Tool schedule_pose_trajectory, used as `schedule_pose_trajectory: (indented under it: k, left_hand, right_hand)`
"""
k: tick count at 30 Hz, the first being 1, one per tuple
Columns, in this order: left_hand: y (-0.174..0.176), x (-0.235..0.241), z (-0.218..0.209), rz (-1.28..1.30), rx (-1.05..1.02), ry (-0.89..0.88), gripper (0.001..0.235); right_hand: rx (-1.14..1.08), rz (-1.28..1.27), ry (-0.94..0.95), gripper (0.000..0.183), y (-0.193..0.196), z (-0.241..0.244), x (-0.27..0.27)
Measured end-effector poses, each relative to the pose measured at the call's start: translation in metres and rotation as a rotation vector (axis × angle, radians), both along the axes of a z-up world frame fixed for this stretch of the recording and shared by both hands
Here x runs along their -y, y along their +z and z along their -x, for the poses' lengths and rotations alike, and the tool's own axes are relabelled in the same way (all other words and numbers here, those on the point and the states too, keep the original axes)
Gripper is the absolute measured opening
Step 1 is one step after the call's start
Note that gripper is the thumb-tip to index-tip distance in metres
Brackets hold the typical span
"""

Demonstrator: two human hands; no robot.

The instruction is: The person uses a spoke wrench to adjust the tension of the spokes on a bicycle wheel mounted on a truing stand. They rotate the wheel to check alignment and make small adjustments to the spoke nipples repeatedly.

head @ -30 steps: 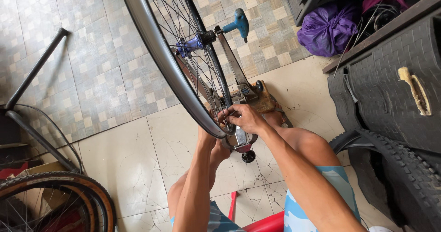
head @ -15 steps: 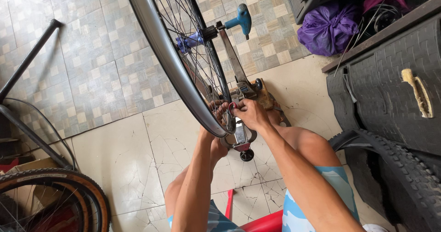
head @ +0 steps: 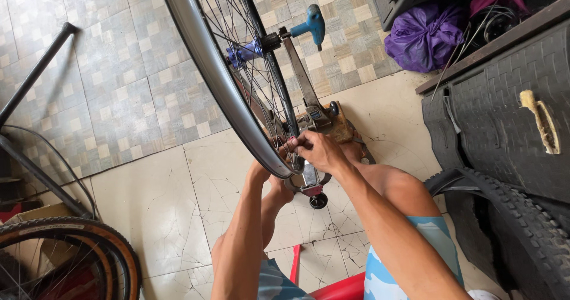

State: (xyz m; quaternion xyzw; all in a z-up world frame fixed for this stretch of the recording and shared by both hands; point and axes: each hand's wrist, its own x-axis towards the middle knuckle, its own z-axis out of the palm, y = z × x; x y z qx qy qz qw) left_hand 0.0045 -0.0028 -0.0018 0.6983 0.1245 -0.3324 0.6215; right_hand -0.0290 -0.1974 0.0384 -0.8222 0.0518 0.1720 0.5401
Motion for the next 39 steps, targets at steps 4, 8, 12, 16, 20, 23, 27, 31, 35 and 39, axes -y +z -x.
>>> schedule_pose_trajectory:
  k: [4,8,12,16,20,23,27,31,35,39]
  left_hand:
    - [-0.007,0.005,-0.002,0.062,-0.012,0.025,0.034]
    - [-0.012,0.01,0.002,0.122,-0.071,0.112,0.031]
    - [-0.016,0.021,0.002,0.093,0.03,0.142,0.029]
    - [-0.021,0.029,0.008,0.246,0.047,0.232,0.028]
    - [-0.029,0.032,0.01,0.204,0.119,0.238,0.028]
    - [-0.034,0.032,0.005,0.053,0.24,0.207,0.029]
    - [-0.02,0.025,0.007,-0.147,0.398,0.231,0.03]
    - [0.021,0.012,0.014,0.033,0.27,0.413,0.032]
    - [0.049,0.014,0.027,0.081,0.291,0.386,0.041]
    - [0.058,0.022,0.033,0.155,0.216,0.329,0.046]
  right_hand:
    - [0.049,-0.052,-0.012,0.021,-0.008,0.003,0.0]
    - [0.055,-0.015,0.001,0.017,-0.015,0.002,0.0]
    - [-0.035,-0.022,-0.031,0.016,-0.031,0.001,-0.002]
    - [-0.015,-0.117,-0.033,0.024,-0.056,0.0,-0.004]
    - [-0.012,-0.162,-0.016,0.03,-0.066,-0.003,0.0]
    - [-0.076,-0.177,-0.036,0.028,-0.068,-0.003,0.002]
    - [0.025,-0.331,-0.086,0.02,-0.079,-0.002,0.001]
    - [0.048,-0.23,-0.141,0.016,-0.081,-0.006,0.007]
    - [0.089,0.012,-0.203,0.021,-0.054,-0.001,0.014]
    - [0.179,0.05,-0.183,0.022,-0.023,0.012,0.024]
